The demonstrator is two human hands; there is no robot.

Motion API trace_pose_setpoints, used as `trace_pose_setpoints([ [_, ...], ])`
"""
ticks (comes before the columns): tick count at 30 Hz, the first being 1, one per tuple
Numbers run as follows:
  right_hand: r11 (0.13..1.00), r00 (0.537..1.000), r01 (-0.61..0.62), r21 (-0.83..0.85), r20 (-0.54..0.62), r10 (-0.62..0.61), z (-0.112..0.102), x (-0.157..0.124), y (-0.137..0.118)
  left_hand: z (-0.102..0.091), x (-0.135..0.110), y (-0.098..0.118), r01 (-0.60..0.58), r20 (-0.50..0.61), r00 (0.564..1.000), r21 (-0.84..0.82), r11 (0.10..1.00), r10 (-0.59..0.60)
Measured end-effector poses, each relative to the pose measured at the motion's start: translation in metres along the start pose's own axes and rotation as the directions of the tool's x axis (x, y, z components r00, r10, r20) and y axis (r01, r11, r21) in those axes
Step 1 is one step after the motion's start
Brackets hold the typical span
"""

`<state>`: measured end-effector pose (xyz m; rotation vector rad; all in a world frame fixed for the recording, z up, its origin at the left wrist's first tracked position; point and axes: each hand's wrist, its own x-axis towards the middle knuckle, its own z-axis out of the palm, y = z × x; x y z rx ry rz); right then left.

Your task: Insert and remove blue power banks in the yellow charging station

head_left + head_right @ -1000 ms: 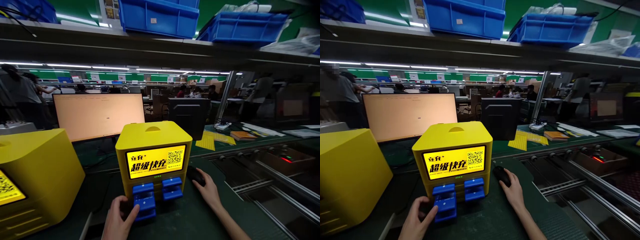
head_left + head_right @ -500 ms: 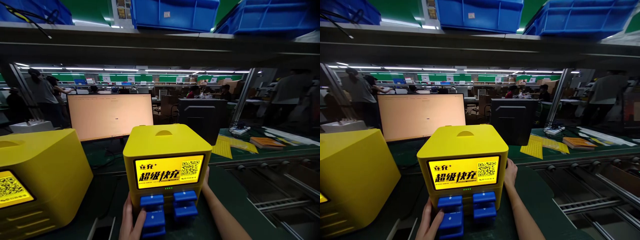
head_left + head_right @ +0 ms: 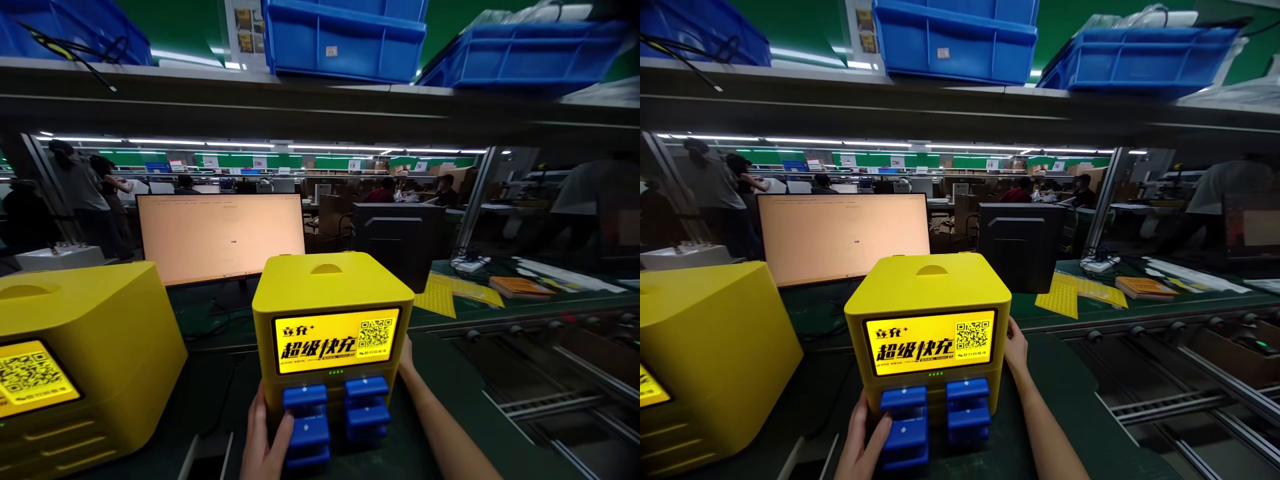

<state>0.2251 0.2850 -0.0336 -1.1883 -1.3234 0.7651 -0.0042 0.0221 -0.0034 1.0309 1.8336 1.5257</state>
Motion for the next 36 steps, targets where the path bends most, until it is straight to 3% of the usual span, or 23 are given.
trace_pose_setpoints([
  [3, 0.996, 0.998, -0.028, 0.090, 0.064, 0.022, -0.005, -0.023, -0.012, -0.007, 0.001, -0.006, -0.077, 0.026, 0.997, 0.024, 0.997, 0.077],
  [7, 0.981, 0.983, -0.078, 0.181, 0.179, 0.045, -0.025, -0.082, -0.017, -0.016, 0.002, -0.011, -0.203, 0.090, 0.977, 0.106, 0.973, 0.194],
  [12, 0.957, 0.939, -0.213, 0.196, 0.312, 0.145, -0.051, -0.140, -0.026, -0.015, 0.002, -0.005, -0.239, 0.086, 0.970, 0.143, 0.960, 0.229],
  [18, 0.940, 0.927, -0.248, 0.234, 0.340, 0.160, -0.047, -0.142, -0.035, -0.002, 0.003, 0.004, -0.129, -0.074, 0.987, 0.151, 0.980, 0.142],
  [19, 0.939, 0.928, -0.248, 0.238, 0.338, 0.159, -0.046, -0.141, -0.034, -0.002, 0.003, 0.005, -0.127, -0.068, 0.988, 0.151, 0.980, 0.138],
  [24, 0.932, 0.918, -0.253, 0.258, 0.368, 0.147, -0.047, -0.141, -0.031, -0.012, 0.001, -0.003, -0.180, 0.179, 0.975, 0.271, 0.946, 0.134],
  [29, 0.927, 0.909, -0.234, 0.295, 0.404, 0.101, -0.049, -0.141, -0.032, -0.009, 0.005, -0.015, -0.195, 0.045, 0.981, 0.321, 0.927, 0.190],
  [36, 0.940, 0.915, -0.201, 0.275, 0.397, 0.080, -0.044, -0.141, -0.034, -0.007, 0.005, -0.016, -0.187, 0.046, 0.982, 0.309, 0.933, 0.181],
])
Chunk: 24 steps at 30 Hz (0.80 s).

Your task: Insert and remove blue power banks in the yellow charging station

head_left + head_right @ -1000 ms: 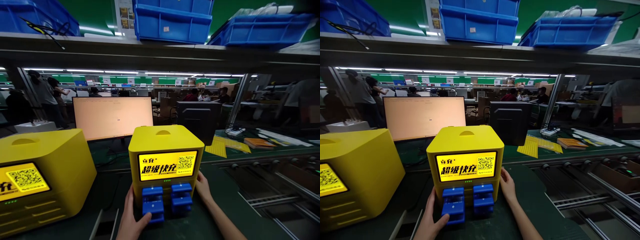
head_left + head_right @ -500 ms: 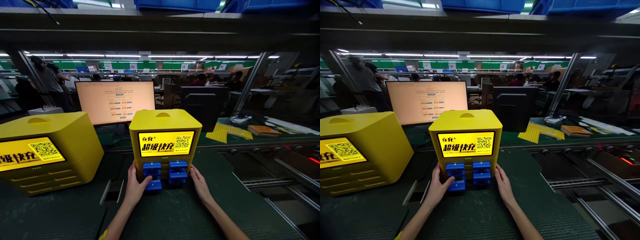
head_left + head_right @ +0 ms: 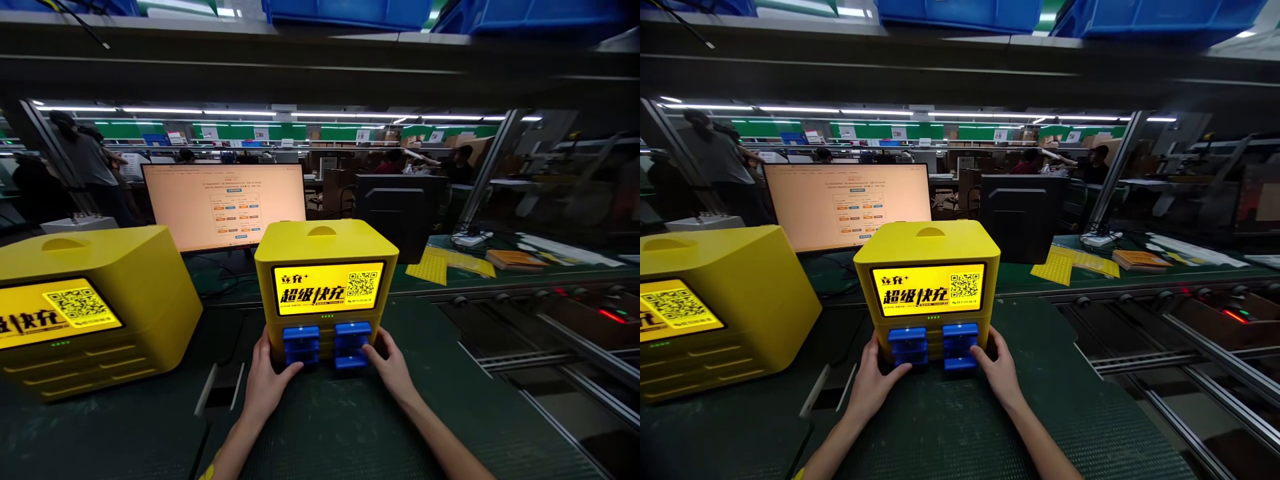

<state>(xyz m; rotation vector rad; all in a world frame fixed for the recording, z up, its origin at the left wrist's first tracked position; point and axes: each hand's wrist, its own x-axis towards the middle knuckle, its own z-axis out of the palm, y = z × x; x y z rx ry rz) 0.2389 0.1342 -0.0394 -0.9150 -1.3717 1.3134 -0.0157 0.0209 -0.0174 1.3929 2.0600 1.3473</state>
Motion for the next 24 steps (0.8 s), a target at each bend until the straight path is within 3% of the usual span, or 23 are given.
trace_pose_setpoints([
  [4, 0.988, 0.995, 0.036, -0.147, 0.101, -0.021, -0.007, 0.001, 0.004, 0.000, -0.001, 0.002, 0.003, -0.003, 1.000, -0.002, 1.000, -0.003],
  [7, 0.939, 0.994, 0.114, -0.325, 0.042, -0.106, -0.009, 0.002, 0.010, 0.001, -0.002, 0.002, -0.016, -0.013, 1.000, 0.002, 1.000, 0.016],
  [12, 0.886, 0.987, 0.159, -0.435, 0.039, -0.158, -0.003, 0.003, 0.015, 0.003, -0.001, 0.000, -0.004, -0.016, 1.000, 0.028, 1.000, 0.004],
  [20, 0.889, 0.992, 0.122, -0.441, 0.015, -0.128, 0.002, -0.002, 0.005, -0.001, -0.004, 0.010, 0.018, -0.015, 1.000, 0.078, 0.997, -0.017],
  [24, 0.946, 0.990, 0.123, -0.299, -0.024, -0.137, 0.013, 0.000, 0.001, 0.000, -0.002, 0.028, 0.037, -0.060, 0.997, -0.050, 0.998, -0.040],
])
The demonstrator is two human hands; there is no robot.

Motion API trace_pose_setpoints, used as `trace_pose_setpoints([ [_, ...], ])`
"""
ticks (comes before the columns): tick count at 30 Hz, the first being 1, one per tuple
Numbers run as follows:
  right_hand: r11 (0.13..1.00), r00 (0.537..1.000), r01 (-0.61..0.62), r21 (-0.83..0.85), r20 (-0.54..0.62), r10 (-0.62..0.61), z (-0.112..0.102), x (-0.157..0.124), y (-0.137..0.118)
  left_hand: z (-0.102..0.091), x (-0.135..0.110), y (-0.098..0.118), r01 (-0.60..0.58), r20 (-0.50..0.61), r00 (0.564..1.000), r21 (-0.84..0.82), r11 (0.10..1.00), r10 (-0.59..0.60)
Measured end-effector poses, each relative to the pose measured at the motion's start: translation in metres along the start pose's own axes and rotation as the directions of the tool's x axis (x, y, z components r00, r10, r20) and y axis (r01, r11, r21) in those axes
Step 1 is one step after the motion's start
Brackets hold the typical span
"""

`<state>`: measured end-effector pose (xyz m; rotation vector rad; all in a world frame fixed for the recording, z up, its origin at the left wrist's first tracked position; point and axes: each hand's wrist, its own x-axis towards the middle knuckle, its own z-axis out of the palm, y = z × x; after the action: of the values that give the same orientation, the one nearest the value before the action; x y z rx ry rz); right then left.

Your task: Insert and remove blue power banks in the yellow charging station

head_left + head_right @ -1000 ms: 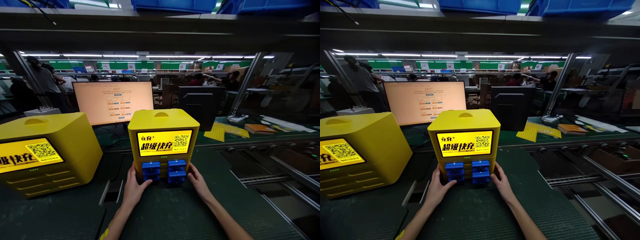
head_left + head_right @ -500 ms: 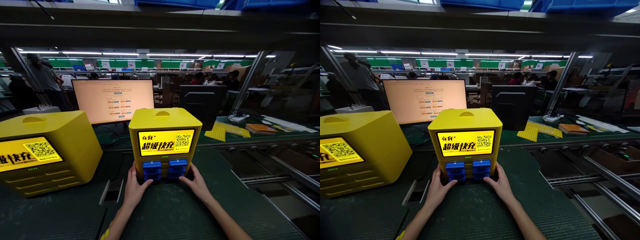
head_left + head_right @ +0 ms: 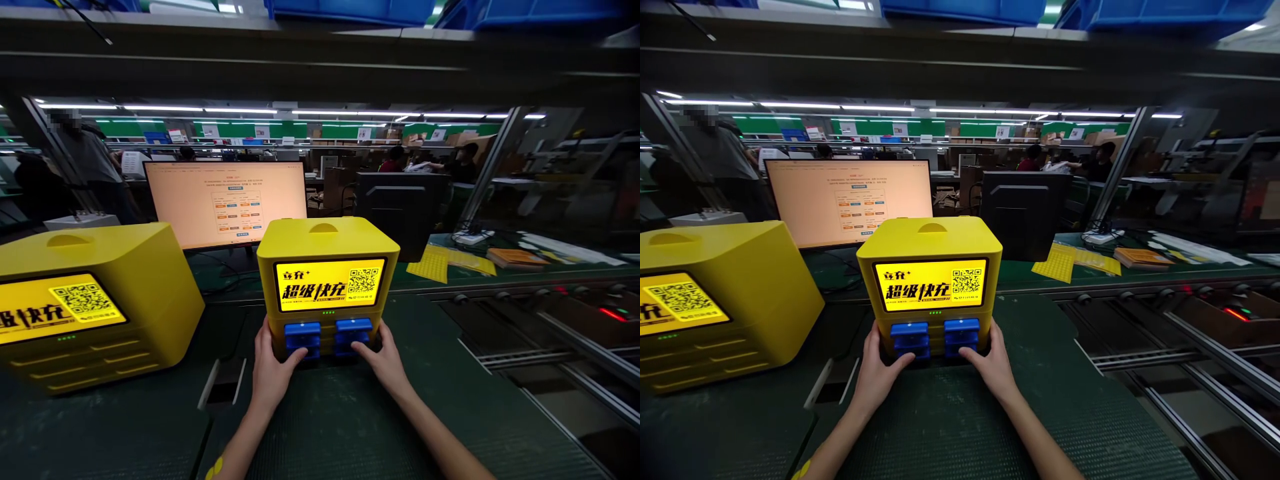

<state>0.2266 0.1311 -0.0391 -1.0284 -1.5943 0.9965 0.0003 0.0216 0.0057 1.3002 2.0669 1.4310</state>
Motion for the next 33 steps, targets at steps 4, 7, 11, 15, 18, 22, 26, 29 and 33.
trace_pose_setpoints([
  [4, 0.995, 0.998, 0.001, 0.101, -0.063, 0.006, 0.006, 0.003, -0.003, 0.004, 0.003, 0.008, 0.042, -0.056, 0.997, -0.111, 0.993, -0.048],
  [7, 0.998, 0.998, 0.032, 0.044, -0.057, -0.030, 0.003, 0.003, -0.009, 0.006, 0.002, 0.006, 0.051, -0.068, 0.996, -0.087, 0.995, -0.057],
  [11, 0.998, 0.995, 0.060, 0.018, -0.084, -0.058, 0.003, 0.004, -0.027, 0.005, 0.001, 0.010, 0.011, -0.080, 0.997, -0.072, 0.997, -0.017],
  [15, 0.979, 0.987, 0.028, 0.203, -0.158, 0.004, 0.013, 0.008, -0.043, 0.007, 0.006, 0.026, -0.009, -0.148, 0.989, -0.223, 0.975, -0.024],
  [18, 0.977, 0.986, 0.019, 0.215, -0.166, 0.017, 0.016, 0.010, -0.046, 0.008, 0.009, 0.033, 0.021, -0.155, 0.986, -0.275, 0.961, -0.066],
  [22, 0.981, 0.990, 0.028, 0.192, -0.139, -0.001, 0.013, 0.011, -0.042, 0.008, 0.009, 0.032, 0.035, -0.143, 0.987, -0.239, 0.970, -0.071],
  [26, 0.981, 0.988, 0.036, 0.189, -0.154, -0.006, 0.013, 0.012, -0.041, 0.007, 0.009, 0.030, 0.038, -0.150, 0.986, -0.178, 0.983, -0.065],
  [29, 0.976, 0.989, 0.030, 0.215, -0.148, 0.002, 0.016, 0.013, -0.042, 0.007, 0.011, 0.031, 0.058, -0.145, 0.986, -0.155, 0.986, -0.081],
  [33, 0.973, 0.985, 0.042, 0.226, -0.174, -0.002, 0.016, 0.013, -0.038, 0.007, 0.016, 0.026, 0.102, -0.141, 0.983, -0.131, 0.986, -0.120],
])
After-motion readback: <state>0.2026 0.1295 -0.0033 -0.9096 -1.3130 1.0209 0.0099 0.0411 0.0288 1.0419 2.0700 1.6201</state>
